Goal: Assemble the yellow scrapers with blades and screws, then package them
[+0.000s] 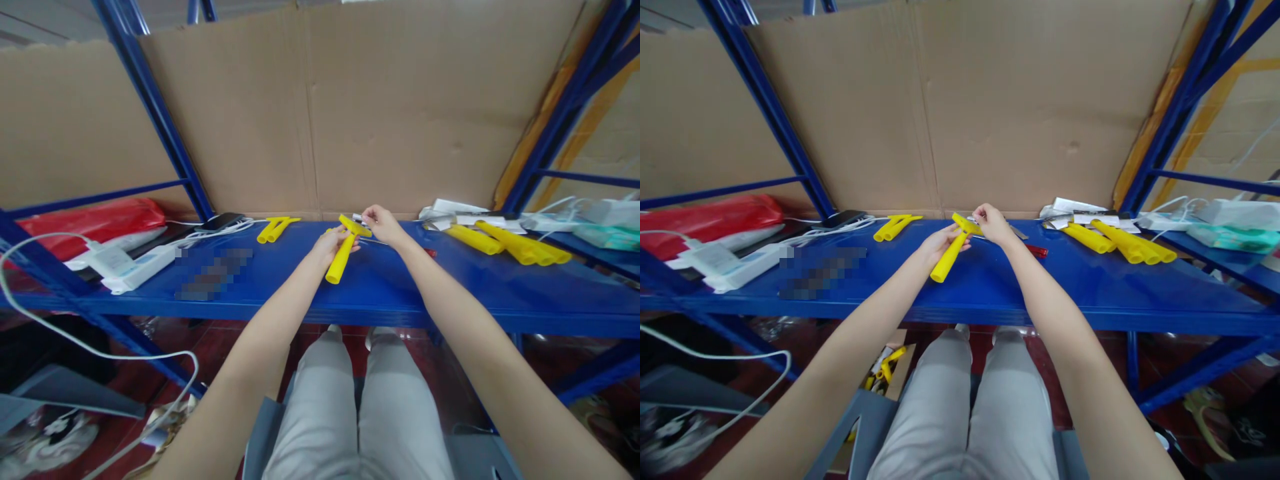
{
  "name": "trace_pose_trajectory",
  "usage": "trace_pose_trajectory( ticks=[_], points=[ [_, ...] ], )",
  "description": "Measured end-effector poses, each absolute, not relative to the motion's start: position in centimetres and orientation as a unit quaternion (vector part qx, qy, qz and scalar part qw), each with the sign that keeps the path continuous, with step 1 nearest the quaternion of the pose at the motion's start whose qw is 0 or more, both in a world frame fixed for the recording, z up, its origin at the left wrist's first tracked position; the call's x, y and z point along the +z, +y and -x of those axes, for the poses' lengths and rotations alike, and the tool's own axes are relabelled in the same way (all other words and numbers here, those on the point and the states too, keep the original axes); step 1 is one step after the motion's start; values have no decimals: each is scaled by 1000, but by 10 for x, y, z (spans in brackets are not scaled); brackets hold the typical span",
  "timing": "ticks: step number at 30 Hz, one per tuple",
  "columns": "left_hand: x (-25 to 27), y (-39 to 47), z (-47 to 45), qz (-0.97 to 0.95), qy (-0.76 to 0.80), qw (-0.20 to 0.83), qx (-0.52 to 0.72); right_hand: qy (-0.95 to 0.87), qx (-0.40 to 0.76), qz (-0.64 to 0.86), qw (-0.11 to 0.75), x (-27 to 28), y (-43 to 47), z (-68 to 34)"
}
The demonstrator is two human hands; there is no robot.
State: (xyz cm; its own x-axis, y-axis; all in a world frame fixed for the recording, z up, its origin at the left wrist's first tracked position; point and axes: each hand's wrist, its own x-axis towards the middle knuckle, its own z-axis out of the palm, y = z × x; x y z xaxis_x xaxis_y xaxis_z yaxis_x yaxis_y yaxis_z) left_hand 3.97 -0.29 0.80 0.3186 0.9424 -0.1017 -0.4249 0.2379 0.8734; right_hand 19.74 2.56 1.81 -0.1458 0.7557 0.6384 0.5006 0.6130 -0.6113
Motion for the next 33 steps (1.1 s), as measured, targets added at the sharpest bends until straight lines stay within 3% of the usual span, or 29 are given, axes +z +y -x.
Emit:
trace_pose_trajectory(
  ticks=[22,33],
  points=[
    [4,-4,-47,-443,328,719,422,-768,190,400,463,17,18,-188],
    [6,-8,-46,-425,294,741,428,-740,207,398,502,17,18,-186]
  ],
)
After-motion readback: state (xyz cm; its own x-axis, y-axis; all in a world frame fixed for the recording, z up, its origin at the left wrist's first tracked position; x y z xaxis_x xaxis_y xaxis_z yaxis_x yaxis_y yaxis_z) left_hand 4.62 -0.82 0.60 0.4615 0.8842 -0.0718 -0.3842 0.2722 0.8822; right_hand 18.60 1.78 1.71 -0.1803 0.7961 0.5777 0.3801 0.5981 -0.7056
